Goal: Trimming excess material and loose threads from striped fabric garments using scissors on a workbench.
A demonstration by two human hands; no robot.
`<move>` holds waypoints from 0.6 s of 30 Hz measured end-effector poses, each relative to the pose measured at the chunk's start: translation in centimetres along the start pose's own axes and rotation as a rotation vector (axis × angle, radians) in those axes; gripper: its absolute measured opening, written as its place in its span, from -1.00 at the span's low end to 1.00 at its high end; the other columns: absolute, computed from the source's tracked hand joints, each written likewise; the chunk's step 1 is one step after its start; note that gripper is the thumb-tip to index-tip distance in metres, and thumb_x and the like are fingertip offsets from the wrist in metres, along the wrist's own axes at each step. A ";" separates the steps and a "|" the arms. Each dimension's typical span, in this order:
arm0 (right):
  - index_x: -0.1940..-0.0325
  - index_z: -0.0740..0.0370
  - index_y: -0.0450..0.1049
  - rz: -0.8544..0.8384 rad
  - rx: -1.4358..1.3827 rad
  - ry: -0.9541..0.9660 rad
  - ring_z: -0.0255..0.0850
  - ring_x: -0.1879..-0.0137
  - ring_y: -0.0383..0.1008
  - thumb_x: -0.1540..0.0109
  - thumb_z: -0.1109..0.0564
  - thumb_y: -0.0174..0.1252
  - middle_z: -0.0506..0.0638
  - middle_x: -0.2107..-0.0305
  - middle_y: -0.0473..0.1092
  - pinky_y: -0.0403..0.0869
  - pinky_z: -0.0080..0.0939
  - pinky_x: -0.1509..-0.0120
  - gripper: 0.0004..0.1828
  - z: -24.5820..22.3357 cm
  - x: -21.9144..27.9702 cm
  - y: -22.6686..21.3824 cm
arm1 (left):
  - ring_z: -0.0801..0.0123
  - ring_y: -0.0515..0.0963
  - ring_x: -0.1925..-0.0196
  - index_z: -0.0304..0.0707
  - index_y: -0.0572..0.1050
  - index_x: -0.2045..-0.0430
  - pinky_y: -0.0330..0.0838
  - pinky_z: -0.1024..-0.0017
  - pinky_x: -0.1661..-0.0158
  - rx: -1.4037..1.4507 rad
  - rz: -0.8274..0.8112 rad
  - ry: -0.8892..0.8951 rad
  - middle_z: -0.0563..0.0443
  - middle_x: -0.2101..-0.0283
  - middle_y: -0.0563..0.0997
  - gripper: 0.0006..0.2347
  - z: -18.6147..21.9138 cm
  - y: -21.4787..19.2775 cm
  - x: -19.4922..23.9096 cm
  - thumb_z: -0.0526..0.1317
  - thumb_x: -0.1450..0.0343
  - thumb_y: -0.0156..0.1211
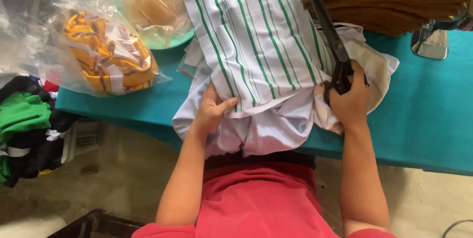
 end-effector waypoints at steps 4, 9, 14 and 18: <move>-0.39 0.54 0.27 -0.022 -0.036 0.015 0.44 -0.04 0.51 -0.19 0.32 0.44 0.56 0.03 0.43 0.53 0.32 0.00 -0.26 -0.1 0.0 0.1 | 0.26 0.67 0.16 -0.29 0.25 -0.21 0.68 0.25 0.32 0.136 0.072 -0.002 -0.20 0.05 0.64 -0.51 -0.9 -0.1 0.2 -0.52 -0.39 0.25; -0.39 0.50 0.27 -0.045 -0.059 0.069 0.47 -0.07 0.49 -0.20 0.29 0.43 0.56 0.01 0.42 0.53 0.33 -0.01 -0.27 -1.0 -0.3 -0.4 | 0.16 0.73 0.32 -0.34 0.27 -0.13 0.71 0.24 0.54 0.216 0.117 -0.029 -0.30 0.17 0.66 -0.56 -1.2 0.0 -0.1 -0.54 -0.38 0.23; -0.41 0.51 0.22 -0.108 -0.089 0.166 0.52 -0.08 0.46 -0.22 0.31 0.33 0.59 -0.02 0.39 0.51 0.38 -0.06 -0.29 -1.4 -0.4 -0.6 | 0.16 0.69 0.08 -0.35 0.31 -0.26 0.70 0.15 0.18 0.235 0.169 -0.071 -0.26 0.00 0.64 -0.47 -1.6 0.0 -0.2 -0.54 -0.36 0.26; -0.42 0.44 0.24 -0.121 -0.061 0.208 0.53 -0.10 0.46 -0.19 0.27 0.37 0.57 -0.02 0.40 0.51 0.39 -0.08 -0.25 -1.7 -0.6 -0.6 | 0.15 0.66 -0.03 -0.31 0.29 -0.31 0.65 0.16 0.07 0.243 0.170 -0.098 -0.24 -0.06 0.62 -0.44 -1.6 -0.3 -0.3 -0.55 -0.37 0.24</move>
Point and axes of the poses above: each hand's wrist, its own x-axis away from the middle knuckle, its own y-axis out of the palm, z = x × y, the point moved 1 cm from there along -x, towards the middle knuckle
